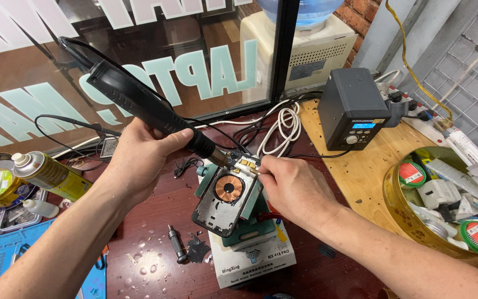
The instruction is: The person uses a soldering iron to heat and reflow solder on a small electronic component mounted on a phone chassis. They then use a brush to clean the area and continue adjusting the component with their fingers and a small tool.
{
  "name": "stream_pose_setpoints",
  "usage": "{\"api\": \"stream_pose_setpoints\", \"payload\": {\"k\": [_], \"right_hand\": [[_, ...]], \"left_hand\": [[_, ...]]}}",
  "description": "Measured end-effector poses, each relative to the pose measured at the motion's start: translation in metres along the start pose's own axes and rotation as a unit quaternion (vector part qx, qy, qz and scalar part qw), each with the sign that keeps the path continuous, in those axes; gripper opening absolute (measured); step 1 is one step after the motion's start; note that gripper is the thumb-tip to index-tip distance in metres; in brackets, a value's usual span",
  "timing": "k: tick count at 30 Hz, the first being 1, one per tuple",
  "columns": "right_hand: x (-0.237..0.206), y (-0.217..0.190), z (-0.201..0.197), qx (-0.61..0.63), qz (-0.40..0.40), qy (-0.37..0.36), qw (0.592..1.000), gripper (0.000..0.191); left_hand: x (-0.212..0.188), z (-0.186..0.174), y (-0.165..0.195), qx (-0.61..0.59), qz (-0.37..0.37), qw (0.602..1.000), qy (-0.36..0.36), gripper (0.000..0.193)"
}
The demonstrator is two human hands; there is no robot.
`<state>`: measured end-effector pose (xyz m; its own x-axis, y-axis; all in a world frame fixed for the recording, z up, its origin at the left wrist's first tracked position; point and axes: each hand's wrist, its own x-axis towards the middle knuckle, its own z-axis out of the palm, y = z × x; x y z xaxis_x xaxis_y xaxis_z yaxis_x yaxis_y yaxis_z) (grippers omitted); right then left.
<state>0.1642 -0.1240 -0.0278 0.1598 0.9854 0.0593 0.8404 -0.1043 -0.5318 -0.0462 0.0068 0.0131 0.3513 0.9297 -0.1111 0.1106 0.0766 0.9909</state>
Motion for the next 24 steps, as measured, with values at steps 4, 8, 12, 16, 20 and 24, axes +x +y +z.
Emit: {"api": "stream_pose_setpoints", "payload": {"k": [4, 8, 12, 16, 20, 24], "right_hand": [[-0.002, -0.001, -0.003, -0.028, 0.027, -0.035, 0.999, 0.011], [-0.003, -0.003, -0.001, -0.020, 0.007, -0.017, 1.000, 0.011], [-0.002, -0.002, 0.003, -0.016, 0.001, -0.018, 1.000, 0.011], [0.001, 0.001, 0.006, -0.012, -0.017, -0.014, 1.000, 0.012], [-0.003, 0.007, 0.007, -0.031, -0.077, 0.016, 0.996, 0.010], [-0.006, 0.012, 0.007, -0.009, -0.154, 0.065, 0.986, 0.010]], "left_hand": [[0.000, 0.000, 0.001, -0.010, -0.003, 1.000, 0.000, 0.022], [0.001, 0.002, 0.000, -0.022, 0.014, 1.000, -0.014, 0.025], [0.001, 0.003, -0.001, 0.013, -0.012, 1.000, 0.001, 0.030], [0.002, 0.002, -0.002, 0.000, -0.007, 1.000, -0.005, 0.029], [0.002, 0.000, -0.003, -0.003, -0.001, 1.000, -0.002, 0.029], [-0.001, -0.004, 0.000, 0.016, -0.016, 1.000, 0.008, 0.027]]}}
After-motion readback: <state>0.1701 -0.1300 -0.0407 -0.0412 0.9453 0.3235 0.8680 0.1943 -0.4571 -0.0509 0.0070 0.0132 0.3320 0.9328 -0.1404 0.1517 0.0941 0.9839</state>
